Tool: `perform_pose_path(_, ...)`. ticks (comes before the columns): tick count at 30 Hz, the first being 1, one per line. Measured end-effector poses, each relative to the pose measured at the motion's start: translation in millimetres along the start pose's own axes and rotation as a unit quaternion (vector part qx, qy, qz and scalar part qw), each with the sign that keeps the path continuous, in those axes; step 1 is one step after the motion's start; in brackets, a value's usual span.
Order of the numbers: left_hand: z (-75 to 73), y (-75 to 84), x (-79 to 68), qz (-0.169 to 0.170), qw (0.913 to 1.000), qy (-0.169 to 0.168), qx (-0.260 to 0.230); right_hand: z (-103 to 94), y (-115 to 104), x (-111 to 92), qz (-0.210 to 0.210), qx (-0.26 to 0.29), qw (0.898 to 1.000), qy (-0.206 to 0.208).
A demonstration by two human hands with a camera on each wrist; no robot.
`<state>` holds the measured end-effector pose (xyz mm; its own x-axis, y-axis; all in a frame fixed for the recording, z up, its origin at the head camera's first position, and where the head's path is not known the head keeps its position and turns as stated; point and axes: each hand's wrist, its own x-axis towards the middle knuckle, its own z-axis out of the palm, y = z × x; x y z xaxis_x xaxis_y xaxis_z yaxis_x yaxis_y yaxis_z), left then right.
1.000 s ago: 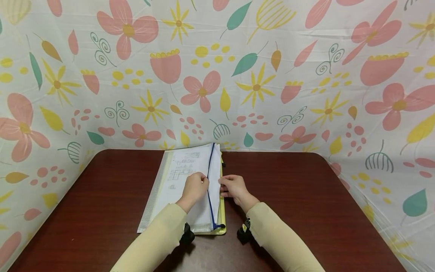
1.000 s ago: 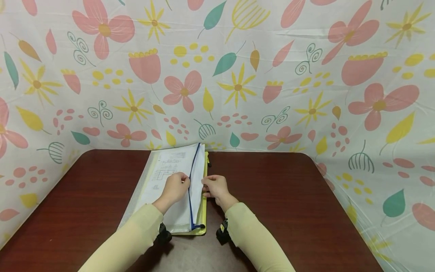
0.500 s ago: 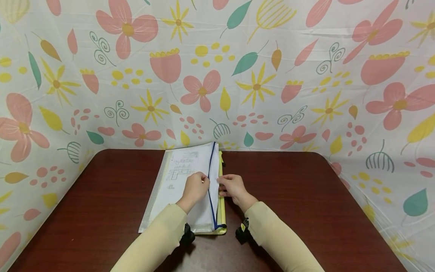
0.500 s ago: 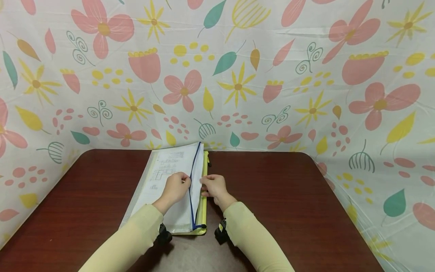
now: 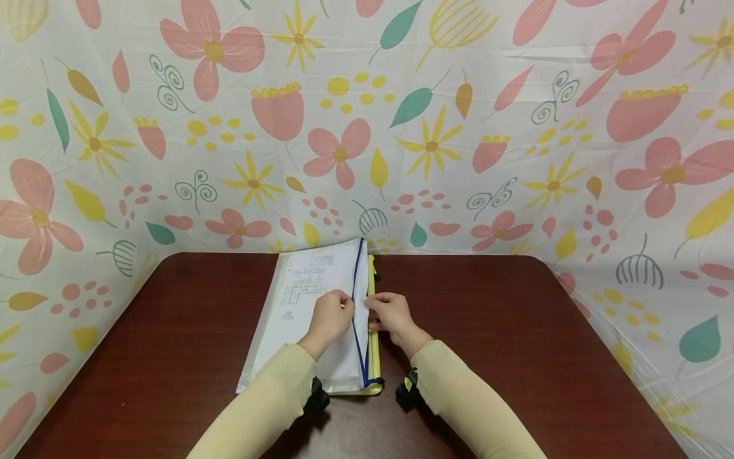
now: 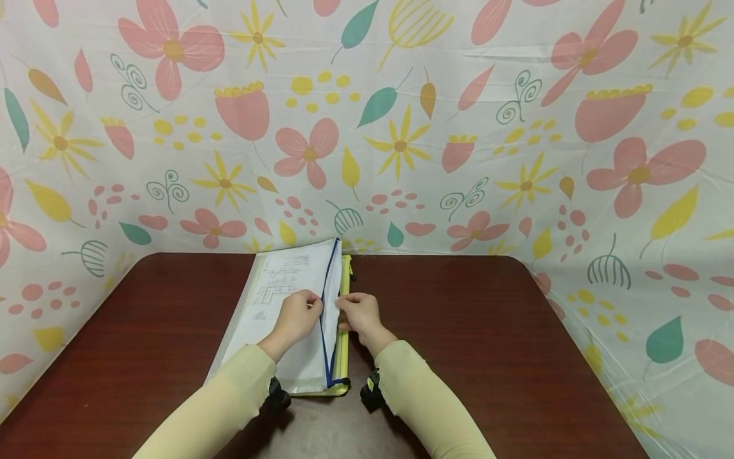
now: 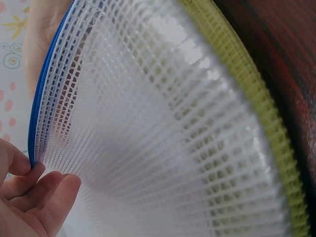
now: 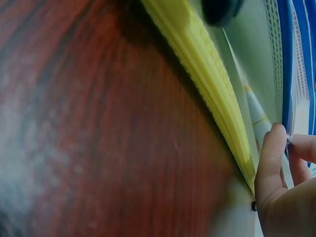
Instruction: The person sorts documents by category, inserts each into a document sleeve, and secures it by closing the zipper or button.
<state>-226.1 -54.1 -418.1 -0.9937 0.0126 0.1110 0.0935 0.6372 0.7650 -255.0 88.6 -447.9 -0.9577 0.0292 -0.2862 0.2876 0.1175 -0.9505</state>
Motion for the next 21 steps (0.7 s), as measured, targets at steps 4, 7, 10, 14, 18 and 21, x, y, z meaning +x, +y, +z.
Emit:
perform_pose_path(4,-2.0,2.0,-1.7,0.01,0.9999,-0.003,-0.008,1.2,0.9,1.3,-0.004,0.002,1.0,-0.001)
perform_pose_path(7,-3.4,3.4,-2.4,0.012,0.9998,-0.003,-0.014,1.6,1.2,1.8,-0.007,0.002,1.0,0.006)
perform_pose_path(10,-3.7,2.9,-2.4,0.014,0.9998,0.001,-0.017,1.5,2.0,1.5,-0.009,0.005,1.0,0.014)
perform_pose_path(14,-3.1,2.5,-3.3,0.016,0.9998,-0.001,-0.014,2.3,3.7,0.7,-0.009,0.006,1.0,0.017)
perform_pose_path(18,-2.0,3.0,-4.5,0.016,0.9998,-0.005,-0.013,4.4,4.6,-0.1,-0.016,-0.001,1.0,0.02)
perform_pose_path(21,-0.8,3.1,-4.6,0.02,0.9997,-0.007,-0.011,5.6,4.4,-1.2,-0.024,-0.007,1.0,0.019)
